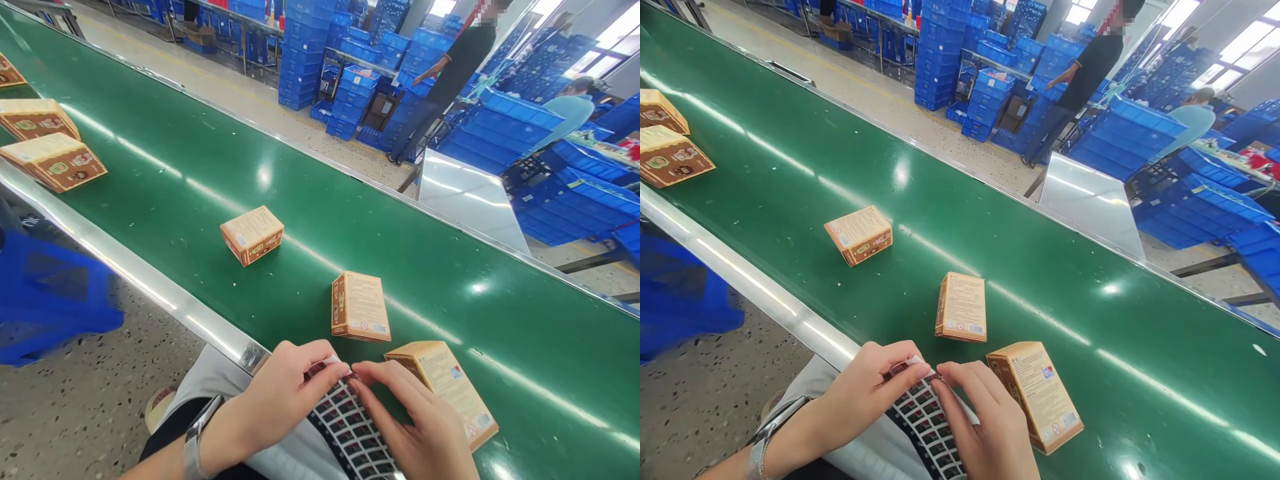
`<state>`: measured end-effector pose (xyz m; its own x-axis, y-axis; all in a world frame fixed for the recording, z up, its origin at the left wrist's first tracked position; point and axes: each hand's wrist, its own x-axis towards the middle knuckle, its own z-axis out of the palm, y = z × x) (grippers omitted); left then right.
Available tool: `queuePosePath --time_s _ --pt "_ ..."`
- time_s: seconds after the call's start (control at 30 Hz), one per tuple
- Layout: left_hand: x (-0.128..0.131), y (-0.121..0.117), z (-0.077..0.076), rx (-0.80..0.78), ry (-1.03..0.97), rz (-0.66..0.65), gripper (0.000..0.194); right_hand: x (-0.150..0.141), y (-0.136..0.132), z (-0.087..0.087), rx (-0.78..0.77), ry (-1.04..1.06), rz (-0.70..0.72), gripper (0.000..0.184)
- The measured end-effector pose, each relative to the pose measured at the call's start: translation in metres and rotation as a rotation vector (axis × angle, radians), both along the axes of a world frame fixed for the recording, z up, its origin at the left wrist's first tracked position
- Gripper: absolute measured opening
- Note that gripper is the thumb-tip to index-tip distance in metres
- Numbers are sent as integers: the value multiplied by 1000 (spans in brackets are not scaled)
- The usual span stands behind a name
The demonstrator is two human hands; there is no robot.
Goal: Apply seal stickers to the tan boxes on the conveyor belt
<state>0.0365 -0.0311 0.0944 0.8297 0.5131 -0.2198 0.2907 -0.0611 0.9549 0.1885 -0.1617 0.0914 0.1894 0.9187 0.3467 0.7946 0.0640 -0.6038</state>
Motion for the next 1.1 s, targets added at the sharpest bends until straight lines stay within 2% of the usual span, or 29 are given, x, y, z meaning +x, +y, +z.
queuePosePath --time_s 0.17,0.27,0.33,0.4,0.47,0.53,0.67,0.77,1.1 --pt "4 -2 -4 2 4 69 36 -4 6 5 243 -300 -3 20" --pt "6 0 -7 9 27 96 37 1 4 9 212 -266 -18 18" --pt "7 3 -9 60 -28 75 31 14 2 9 134 -63 -97 10" --pt "11 8 -9 141 -132 -19 26 32 4 6 88 227 -277 9" --pt "17 12 -8 197 -201 -177 27 52 11 1 33 524 -451 22" --pt "26 13 -7 226 -191 -324 28 68 19 -4 -48 750 -540 38" --pt "45 7 -10 288 -130 -424 33 80 28 -7 -125 937 -607 60" --pt "52 2 -13 319 -129 -427 32 80 25 -7 -129 950 -620 63" --pt "65 -8 -12 294 -184 -428 30 84 9 -9 -129 742 -677 57"
